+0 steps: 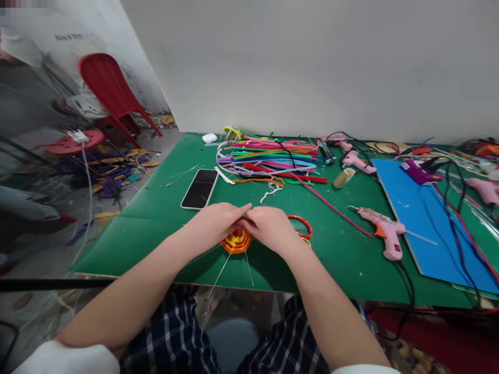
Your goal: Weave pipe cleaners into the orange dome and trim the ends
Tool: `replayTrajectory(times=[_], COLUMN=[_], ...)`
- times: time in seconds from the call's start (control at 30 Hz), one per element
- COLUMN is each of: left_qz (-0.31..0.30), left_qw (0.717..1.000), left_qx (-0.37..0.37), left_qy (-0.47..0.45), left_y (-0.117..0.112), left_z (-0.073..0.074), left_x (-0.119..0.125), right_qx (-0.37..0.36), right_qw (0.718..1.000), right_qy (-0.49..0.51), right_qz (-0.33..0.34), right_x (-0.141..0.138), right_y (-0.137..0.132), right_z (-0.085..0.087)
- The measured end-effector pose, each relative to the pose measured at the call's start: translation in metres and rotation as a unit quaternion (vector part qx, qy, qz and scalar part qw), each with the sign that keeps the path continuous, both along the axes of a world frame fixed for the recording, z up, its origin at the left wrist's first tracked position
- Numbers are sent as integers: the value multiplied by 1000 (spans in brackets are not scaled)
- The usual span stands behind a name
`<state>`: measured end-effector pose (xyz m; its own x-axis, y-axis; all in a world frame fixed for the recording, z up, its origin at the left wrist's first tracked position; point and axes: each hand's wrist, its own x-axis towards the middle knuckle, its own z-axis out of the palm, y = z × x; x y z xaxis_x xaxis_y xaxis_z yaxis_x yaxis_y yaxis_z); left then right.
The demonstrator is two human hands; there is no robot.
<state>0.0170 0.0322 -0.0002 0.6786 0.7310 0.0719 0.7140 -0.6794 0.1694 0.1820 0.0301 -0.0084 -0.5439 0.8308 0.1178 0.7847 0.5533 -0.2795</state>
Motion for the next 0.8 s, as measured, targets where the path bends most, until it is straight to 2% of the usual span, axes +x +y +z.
replayTrajectory(times=[0.17,0.23,0.3,0.4,0.5,0.63,0.73,0.8], left_qz=[19,54,100,160,169,166,182,200], left_qw=[998,996,988,955,889,762,683,642], left_qx=[-51,-42,-41,-84,-196,-370,-441,-461], left_qy=[-21,-53,-110,-235,-377,-505,-553,-579], left_y=[7,15,24,33,34,30,28,28], left_z=[5,8,9,6,0,-7,-9,-11], left_x=[-11,-19,-27,-33,-29,-19,-15,-14], right_qx=[-55,-70,-66,-99,-162,-254,-274,-282], right_qw=[994,990,985,975,957,935,928,914], right_qy=[90,117,126,135,189,226,233,276], right_qz=[17,-24,-94,-148,-148,-97,-94,-98], right_x=[13,29,46,65,70,70,70,66], right_y=[1,5,9,13,15,15,15,15], right_z=[11,16,19,20,19,19,18,15])
